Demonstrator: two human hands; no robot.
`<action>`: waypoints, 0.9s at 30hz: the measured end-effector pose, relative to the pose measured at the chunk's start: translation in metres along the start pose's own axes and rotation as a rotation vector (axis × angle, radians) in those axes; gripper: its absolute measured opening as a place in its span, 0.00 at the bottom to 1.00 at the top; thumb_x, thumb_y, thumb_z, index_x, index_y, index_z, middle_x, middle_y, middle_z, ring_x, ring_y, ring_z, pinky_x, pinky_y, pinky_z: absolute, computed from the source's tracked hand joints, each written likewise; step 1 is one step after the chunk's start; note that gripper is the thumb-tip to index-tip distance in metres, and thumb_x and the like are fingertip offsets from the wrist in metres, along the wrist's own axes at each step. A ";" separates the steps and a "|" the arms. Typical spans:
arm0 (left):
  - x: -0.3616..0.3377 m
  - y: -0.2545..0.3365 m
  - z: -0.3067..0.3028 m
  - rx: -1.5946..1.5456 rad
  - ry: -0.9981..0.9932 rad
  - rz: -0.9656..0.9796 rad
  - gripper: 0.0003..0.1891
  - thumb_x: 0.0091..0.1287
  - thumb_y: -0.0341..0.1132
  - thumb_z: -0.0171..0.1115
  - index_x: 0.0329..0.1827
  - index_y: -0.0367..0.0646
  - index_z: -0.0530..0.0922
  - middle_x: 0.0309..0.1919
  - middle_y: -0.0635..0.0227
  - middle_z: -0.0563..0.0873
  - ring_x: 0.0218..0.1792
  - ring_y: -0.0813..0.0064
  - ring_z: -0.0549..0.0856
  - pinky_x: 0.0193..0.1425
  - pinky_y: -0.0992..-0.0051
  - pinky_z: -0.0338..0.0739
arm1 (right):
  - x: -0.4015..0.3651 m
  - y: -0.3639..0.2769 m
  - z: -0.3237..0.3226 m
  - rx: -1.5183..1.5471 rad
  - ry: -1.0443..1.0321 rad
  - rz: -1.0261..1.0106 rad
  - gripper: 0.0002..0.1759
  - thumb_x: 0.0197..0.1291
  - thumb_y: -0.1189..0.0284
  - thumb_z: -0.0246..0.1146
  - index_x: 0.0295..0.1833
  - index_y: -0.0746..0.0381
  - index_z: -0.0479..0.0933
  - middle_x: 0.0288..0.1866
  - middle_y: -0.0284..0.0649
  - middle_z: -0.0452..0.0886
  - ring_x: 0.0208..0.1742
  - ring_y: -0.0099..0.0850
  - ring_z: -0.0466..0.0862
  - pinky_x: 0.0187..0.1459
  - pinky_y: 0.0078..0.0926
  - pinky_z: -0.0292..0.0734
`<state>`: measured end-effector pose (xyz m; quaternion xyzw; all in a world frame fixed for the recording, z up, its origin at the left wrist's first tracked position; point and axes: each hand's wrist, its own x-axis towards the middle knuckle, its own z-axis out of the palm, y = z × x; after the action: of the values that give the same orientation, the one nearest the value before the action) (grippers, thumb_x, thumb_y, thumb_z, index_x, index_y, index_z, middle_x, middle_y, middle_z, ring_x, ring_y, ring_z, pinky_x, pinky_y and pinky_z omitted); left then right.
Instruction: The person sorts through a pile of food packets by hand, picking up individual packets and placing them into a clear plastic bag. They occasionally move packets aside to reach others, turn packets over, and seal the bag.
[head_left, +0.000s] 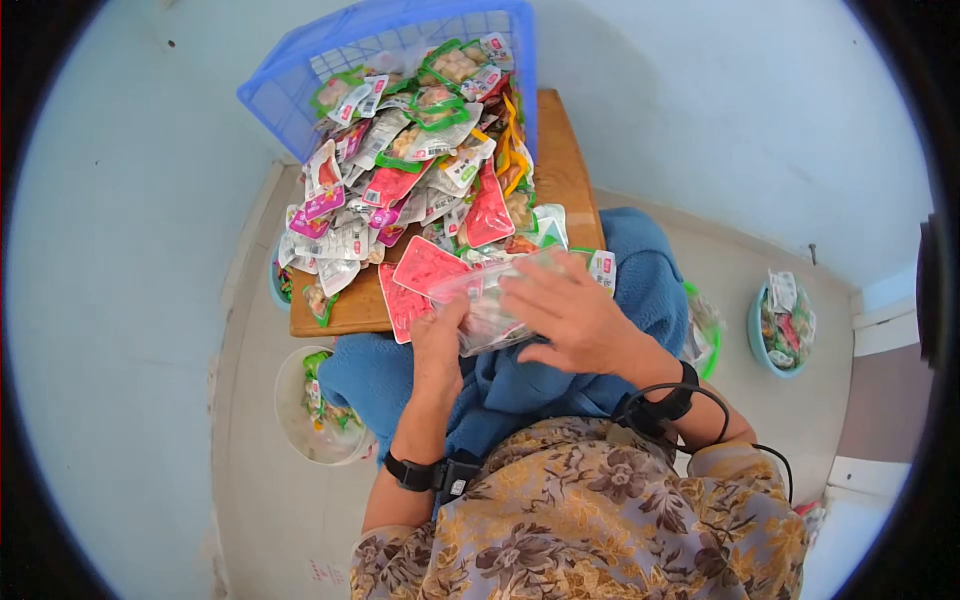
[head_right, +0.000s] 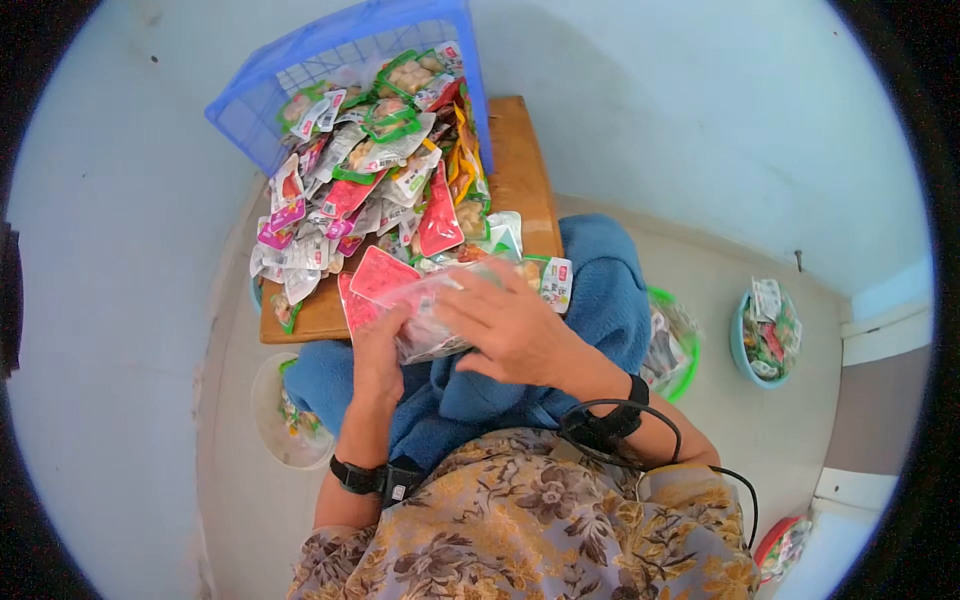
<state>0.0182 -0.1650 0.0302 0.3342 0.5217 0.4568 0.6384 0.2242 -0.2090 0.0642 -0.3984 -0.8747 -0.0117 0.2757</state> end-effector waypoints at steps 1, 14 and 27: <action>0.002 0.000 -0.001 -0.006 0.001 -0.008 0.12 0.68 0.36 0.65 0.28 0.38 0.85 0.25 0.70 0.85 0.26 0.81 0.81 0.33 0.79 0.73 | -0.002 0.000 0.003 -0.005 -0.001 0.010 0.39 0.46 0.64 0.76 0.66 0.62 0.74 0.65 0.49 0.78 0.68 0.46 0.76 0.71 0.49 0.66; 0.017 -0.013 -0.041 0.131 0.075 0.234 0.15 0.74 0.41 0.61 0.40 0.36 0.85 0.32 0.73 0.86 0.37 0.82 0.81 0.44 0.78 0.75 | -0.005 0.020 0.037 -0.036 0.186 0.003 0.05 0.54 0.74 0.62 0.36 0.63 0.77 0.31 0.39 0.79 0.35 0.35 0.83 0.36 0.33 0.79; 0.047 -0.043 -0.051 1.292 0.066 0.899 0.37 0.61 0.30 0.73 0.74 0.37 0.67 0.75 0.38 0.63 0.76 0.37 0.61 0.78 0.52 0.59 | -0.199 0.124 -0.093 0.712 1.154 1.133 0.16 0.66 0.67 0.69 0.52 0.67 0.83 0.40 0.32 0.86 0.36 0.17 0.81 0.38 0.20 0.75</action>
<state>-0.0196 -0.1395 -0.0375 0.8043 0.5171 0.2872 0.0560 0.4604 -0.2842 0.0202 -0.5944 -0.2220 0.2006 0.7464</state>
